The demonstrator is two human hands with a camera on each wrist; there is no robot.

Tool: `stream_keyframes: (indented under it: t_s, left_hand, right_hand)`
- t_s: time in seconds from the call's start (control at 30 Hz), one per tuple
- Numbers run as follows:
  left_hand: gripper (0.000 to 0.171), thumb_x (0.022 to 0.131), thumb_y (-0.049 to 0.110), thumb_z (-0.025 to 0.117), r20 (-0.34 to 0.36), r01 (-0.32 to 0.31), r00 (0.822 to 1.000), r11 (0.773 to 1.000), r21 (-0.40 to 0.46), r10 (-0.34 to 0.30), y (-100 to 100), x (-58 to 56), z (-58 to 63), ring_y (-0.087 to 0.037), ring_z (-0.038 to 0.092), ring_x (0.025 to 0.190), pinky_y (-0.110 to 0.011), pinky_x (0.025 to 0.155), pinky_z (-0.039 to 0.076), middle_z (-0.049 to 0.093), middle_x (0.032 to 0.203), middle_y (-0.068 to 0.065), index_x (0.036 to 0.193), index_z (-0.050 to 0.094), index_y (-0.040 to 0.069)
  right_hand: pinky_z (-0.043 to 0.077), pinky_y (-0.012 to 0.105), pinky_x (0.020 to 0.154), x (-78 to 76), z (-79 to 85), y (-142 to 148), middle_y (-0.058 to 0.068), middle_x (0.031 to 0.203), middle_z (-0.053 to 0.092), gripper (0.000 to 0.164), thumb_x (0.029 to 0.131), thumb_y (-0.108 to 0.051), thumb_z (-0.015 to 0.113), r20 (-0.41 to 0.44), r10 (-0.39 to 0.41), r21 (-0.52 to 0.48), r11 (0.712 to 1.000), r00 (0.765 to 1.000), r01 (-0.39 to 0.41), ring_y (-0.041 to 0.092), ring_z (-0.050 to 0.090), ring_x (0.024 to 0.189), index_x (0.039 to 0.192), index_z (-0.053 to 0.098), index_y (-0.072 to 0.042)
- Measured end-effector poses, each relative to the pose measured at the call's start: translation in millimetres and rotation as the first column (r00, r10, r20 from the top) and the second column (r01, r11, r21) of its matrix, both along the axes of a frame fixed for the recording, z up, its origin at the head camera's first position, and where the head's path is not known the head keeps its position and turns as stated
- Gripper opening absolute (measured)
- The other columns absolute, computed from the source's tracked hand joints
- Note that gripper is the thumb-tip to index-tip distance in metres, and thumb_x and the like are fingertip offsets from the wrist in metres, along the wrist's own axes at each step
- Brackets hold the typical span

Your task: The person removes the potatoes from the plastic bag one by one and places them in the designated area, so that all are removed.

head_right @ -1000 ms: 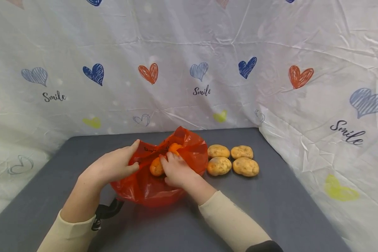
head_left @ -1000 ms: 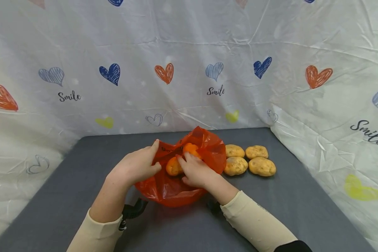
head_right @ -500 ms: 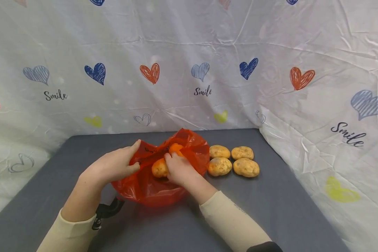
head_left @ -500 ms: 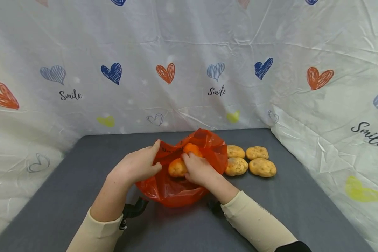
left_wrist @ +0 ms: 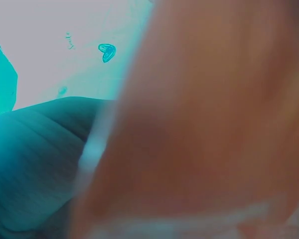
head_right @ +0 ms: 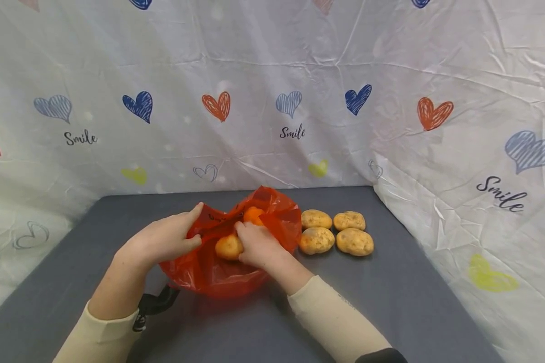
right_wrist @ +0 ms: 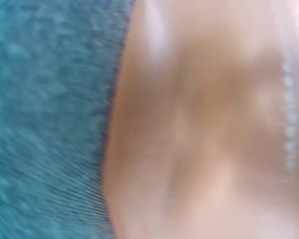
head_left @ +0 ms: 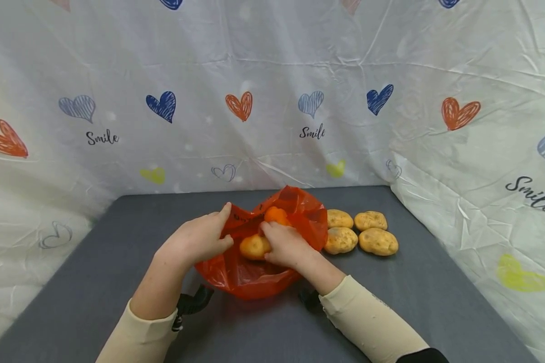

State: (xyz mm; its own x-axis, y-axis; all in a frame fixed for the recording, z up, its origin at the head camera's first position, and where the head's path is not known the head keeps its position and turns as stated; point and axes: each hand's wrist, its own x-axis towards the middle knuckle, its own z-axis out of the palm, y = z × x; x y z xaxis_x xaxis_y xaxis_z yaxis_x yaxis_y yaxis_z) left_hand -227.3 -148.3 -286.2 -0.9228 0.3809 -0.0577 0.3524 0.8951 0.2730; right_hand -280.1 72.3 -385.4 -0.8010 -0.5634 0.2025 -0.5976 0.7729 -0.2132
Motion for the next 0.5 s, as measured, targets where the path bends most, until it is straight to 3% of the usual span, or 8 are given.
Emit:
stream_keyframes:
  t_s: [0.27,0.5]
  left_hand:
    - [0.081,0.097,0.024,0.062,0.026,-0.019,0.999,1.000,0.013,0.018,-3,3.2,-3.3,-0.026,0.059,0.107,-0.043,0.086,0.052,0.047,0.153,-0.022,0.162,0.020,-0.001]
    - [0.081,0.096,0.023,0.059,0.012,-0.011,1.000,1.000,0.006,0.011,-5,0.6,0.4,-0.022,0.056,0.093,-0.039,0.077,0.047,0.057,0.142,-0.017,0.163,0.019,0.000]
  right_hand:
    - [0.052,0.036,0.076,10.3,21.6,7,-0.004,0.105,0.062,0.044,0.080,-0.035,0.087,0.015,-0.009,-0.005,1.000,1.000,0.009,0.014,0.058,0.090,0.114,0.063,-0.019]
    - [0.051,0.035,0.079,25.7,57.3,28,-0.003,0.109,0.063,0.044,0.080,-0.029,0.086,0.005,-0.036,-0.134,0.990,0.999,0.036,0.014,0.058,0.091,0.118,0.067,-0.017]
